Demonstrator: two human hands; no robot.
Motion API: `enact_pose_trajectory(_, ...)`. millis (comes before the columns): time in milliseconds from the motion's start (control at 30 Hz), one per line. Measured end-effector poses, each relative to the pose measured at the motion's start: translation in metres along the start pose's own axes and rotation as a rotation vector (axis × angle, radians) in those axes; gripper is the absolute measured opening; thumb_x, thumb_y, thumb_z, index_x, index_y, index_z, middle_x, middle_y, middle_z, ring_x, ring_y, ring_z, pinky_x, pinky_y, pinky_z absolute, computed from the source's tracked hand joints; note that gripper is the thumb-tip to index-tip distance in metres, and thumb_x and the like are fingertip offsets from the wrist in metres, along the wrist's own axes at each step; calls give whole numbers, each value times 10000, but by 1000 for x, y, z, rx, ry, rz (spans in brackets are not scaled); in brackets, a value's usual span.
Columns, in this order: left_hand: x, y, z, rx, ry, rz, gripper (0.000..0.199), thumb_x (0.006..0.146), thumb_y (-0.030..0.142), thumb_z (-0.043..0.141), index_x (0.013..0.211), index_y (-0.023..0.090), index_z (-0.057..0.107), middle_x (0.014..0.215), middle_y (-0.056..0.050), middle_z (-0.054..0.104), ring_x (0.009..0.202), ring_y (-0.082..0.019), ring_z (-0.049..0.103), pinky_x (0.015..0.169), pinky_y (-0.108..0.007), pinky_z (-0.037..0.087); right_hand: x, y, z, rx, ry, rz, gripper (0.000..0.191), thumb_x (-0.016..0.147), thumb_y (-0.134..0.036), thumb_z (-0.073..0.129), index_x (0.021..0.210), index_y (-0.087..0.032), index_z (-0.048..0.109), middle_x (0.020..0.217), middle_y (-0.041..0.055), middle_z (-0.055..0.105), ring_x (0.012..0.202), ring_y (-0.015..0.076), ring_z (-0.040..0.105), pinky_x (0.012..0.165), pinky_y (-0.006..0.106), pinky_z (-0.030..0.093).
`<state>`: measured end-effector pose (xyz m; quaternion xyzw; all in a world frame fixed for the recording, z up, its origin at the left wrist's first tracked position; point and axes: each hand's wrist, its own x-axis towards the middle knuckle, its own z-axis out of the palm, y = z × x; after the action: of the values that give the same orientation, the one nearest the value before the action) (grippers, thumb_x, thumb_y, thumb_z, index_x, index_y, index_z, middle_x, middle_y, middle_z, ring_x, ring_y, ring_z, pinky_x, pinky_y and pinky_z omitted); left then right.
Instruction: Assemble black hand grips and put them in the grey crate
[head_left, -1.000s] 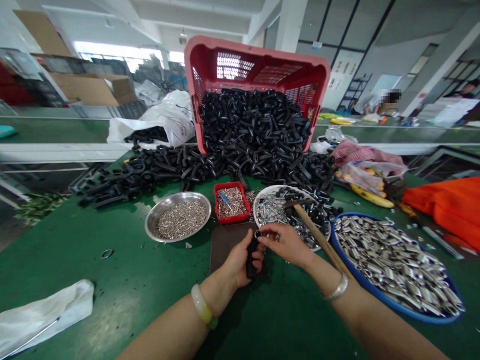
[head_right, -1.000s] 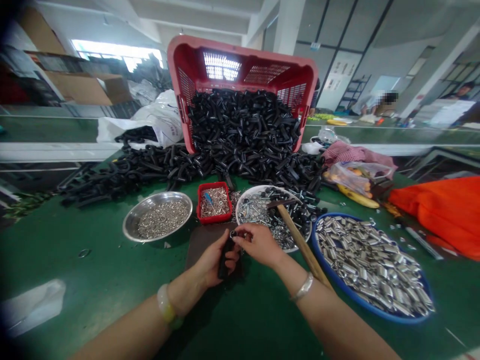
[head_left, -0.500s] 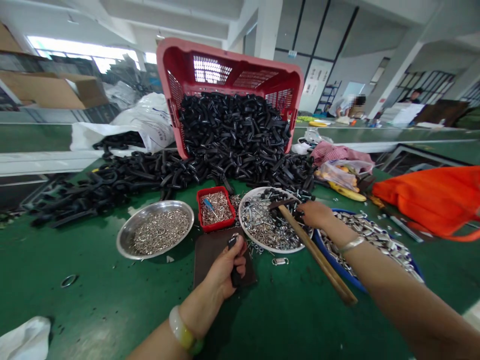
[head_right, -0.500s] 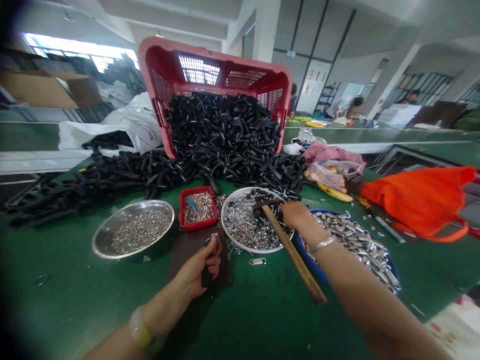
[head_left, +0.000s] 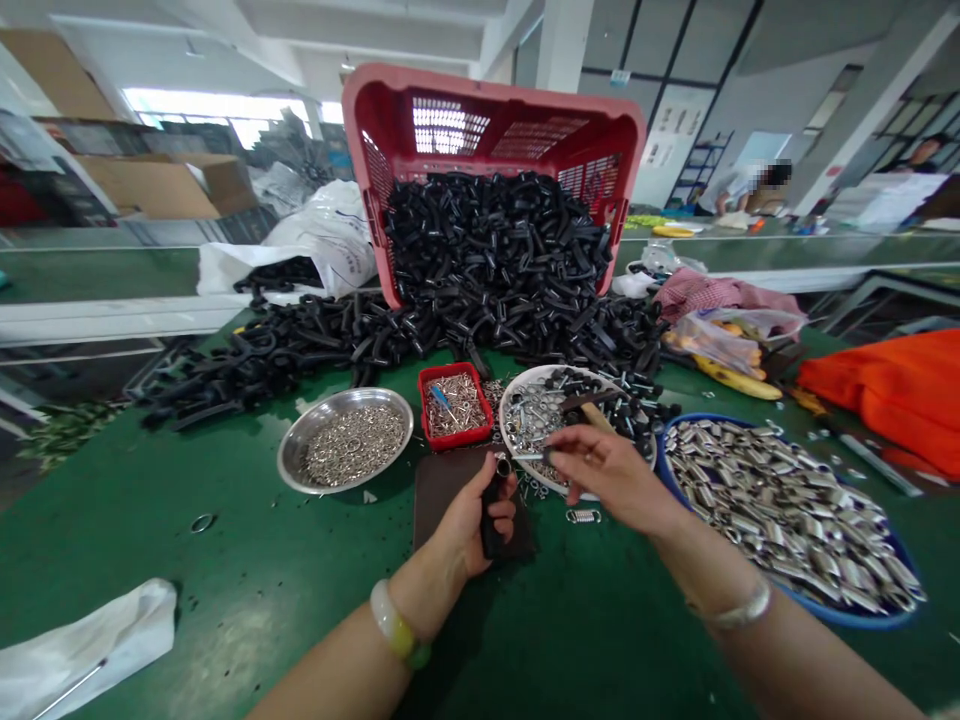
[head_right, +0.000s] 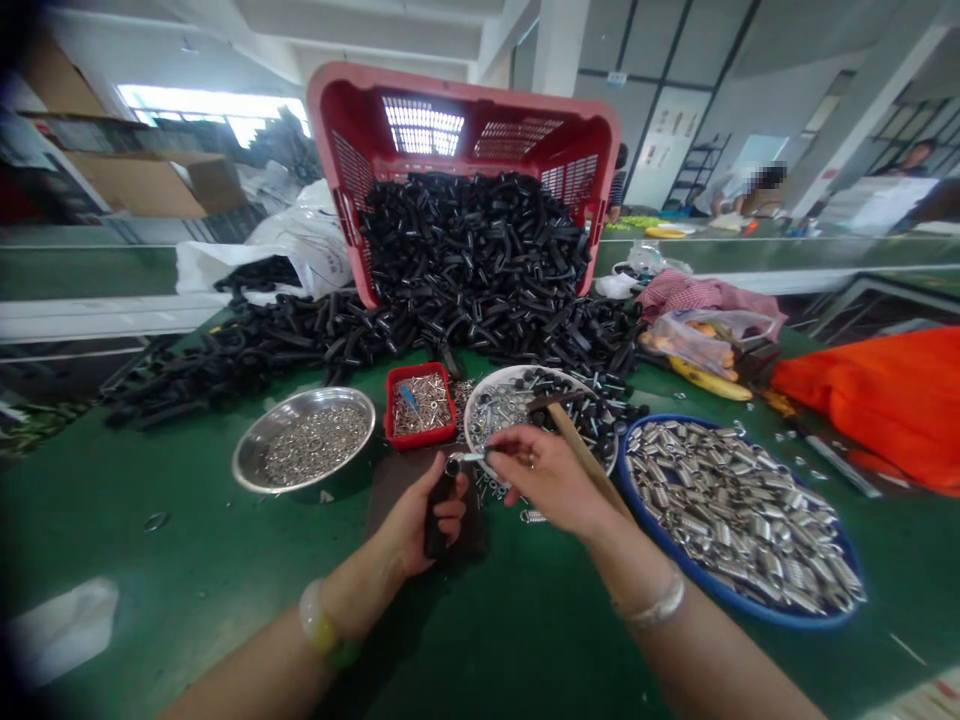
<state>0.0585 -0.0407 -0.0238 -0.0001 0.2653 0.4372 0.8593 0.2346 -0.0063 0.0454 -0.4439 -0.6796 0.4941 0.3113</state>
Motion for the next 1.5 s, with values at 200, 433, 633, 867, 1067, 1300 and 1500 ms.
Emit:
enact_pose_trajectory(200,-7,2,-15,33,-122,39,426,775,536,472,692,119,492,456,78,277,348,-2,242,332,-104,210,-4,-15,45,-46,-90,-55,222,755,-338,537,918,-192,571,734,7,574,557,103,528,387,191,460)
enact_pose_trajectory(433,-8,11,-22,66,-208,143,396,773,521,488,724,129,511,454,80,247,364,-11,223,360,-106,230,-15,-35,52,-309,30,-243,180,792,-267,507,939,-196,581,759,14,607,616,113,573,528,220,480)
enact_pose_trajectory(633,-10,12,-21,63,-156,208,378,770,512,499,775,135,507,499,79,285,370,-2,207,354,-103,218,-12,-28,57,-313,98,-272,189,799,-295,508,947,-198,576,731,2,611,638,123,589,597,253,489)
enact_pose_trajectory(867,-17,3,-22,265,-125,368,400,724,532,545,895,175,488,528,75,355,391,-18,272,380,-126,229,-13,-24,63,-497,89,-412,169,808,-241,499,940,-179,584,855,50,630,772,153,576,707,285,449)
enact_pose_trajectory(1067,-28,8,-29,541,-223,482,537,457,570,717,725,157,502,528,54,438,425,-36,351,441,-174,303,-33,-24,76,-428,38,-464,134,820,-224,489,931,-176,546,829,56,618,765,151,577,664,262,453)
enact_pose_trajectory(1300,-40,26,-26,735,-474,424,420,447,402,793,674,148,546,691,-4,532,629,-110,490,587,-223,369,-45,-24,82,-339,23,-606,92,812,-196,519,903,-188,512,797,33,603,742,129,571,656,239,461)
enact_pose_trajectory(1500,-42,24,-30,706,-498,435,446,515,499,730,756,154,580,761,-27,524,649,-111,470,595,-230,360,-47,-25,85,-432,118,-746,96,813,-164,500,890,-182,554,813,62,614,743,155,570,640,274,487)
